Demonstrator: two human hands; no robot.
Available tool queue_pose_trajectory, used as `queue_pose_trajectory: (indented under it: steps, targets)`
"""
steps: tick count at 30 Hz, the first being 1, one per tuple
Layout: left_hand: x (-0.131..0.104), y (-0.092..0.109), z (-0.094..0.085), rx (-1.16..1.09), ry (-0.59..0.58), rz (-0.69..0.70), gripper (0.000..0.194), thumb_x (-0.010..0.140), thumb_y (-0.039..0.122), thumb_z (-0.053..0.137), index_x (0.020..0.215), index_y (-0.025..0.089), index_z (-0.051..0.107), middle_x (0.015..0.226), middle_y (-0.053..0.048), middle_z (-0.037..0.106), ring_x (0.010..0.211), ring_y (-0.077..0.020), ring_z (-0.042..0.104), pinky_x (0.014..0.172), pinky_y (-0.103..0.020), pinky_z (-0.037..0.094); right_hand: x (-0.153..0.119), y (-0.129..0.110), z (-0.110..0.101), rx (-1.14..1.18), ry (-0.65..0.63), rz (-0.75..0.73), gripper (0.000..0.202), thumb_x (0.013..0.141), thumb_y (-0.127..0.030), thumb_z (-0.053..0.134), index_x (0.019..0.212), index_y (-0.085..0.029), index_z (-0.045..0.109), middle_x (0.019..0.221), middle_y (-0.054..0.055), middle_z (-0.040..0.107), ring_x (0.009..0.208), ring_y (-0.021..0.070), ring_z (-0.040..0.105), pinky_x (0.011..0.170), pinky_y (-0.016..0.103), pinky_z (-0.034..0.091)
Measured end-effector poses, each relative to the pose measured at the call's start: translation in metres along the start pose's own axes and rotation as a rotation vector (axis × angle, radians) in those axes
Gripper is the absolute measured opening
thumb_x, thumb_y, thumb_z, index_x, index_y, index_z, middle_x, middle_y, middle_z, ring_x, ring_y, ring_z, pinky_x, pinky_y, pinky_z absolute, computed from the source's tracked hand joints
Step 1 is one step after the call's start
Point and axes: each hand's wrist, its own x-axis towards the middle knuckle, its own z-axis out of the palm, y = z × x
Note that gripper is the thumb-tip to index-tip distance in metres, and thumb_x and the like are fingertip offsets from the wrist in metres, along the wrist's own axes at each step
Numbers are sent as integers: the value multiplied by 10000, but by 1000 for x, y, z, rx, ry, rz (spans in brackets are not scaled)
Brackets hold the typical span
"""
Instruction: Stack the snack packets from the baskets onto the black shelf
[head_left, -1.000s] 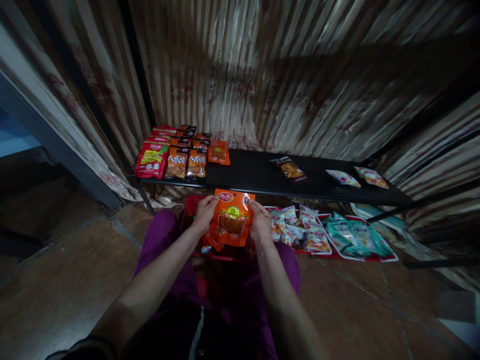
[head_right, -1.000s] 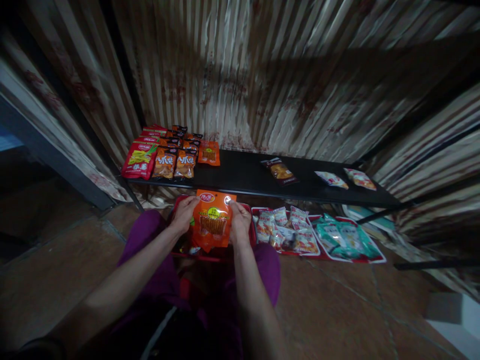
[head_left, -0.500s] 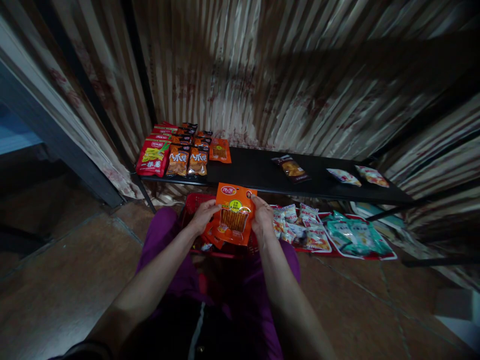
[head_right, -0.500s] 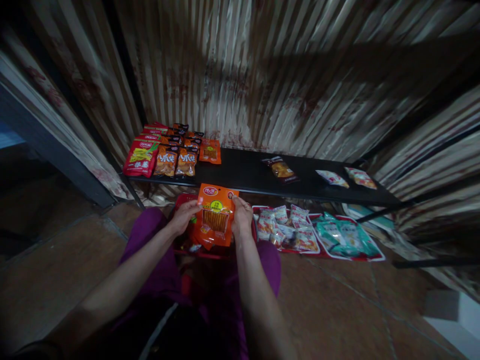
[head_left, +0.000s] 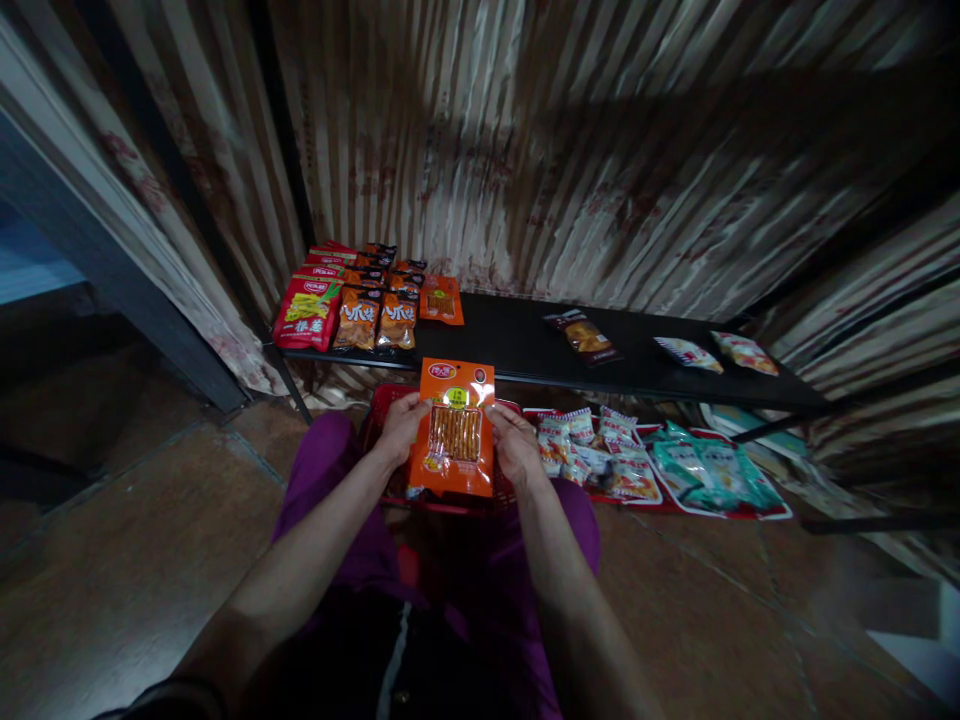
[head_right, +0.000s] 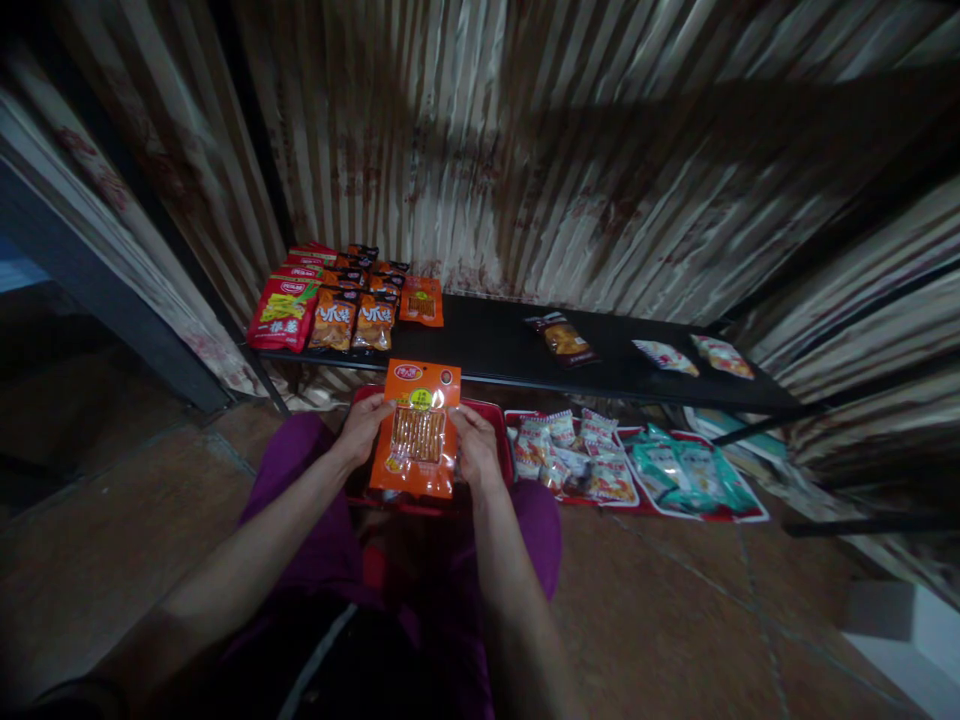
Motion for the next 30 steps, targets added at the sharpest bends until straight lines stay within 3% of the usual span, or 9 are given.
queue_pose_trajectory:
  steps: [15,21,26,30]
  targets:
    - [2,1,1,0,4,-2,247,616,313,716,795,146,686,734,-37,705,634,-147,615,631,-253,454,11,13,-2,-3,108,-57,197,552,-220,770,724,-197,677,644,-17,717,583,152,658,568,256,535]
    - [10,2,-2,-51,112,22,267,594,322,735,789,150,674,732,-31,705,635,-150,621,640,-264,462,2,13,-5,-52,-30,58,357,552,-320,809,874,-215,696,777,-6,743,666,156,678,599,246,537]
    - [22,9,-5,-67,145,27,259,605,316,726,795,156,652,682,-8,689,593,-138,614,601,-252,463,-18,25,-14,-137,-171,154,395,535,-325,835,879,-182,703,807,22,740,642,145,670,570,238,532]
    - [29,11,-6,-79,140,8,269,617,319,727,815,154,648,669,-5,690,573,-136,611,590,-255,471,-27,31,-10,-63,-170,136,381,478,-264,858,817,-174,710,804,15,737,661,129,666,593,216,532]
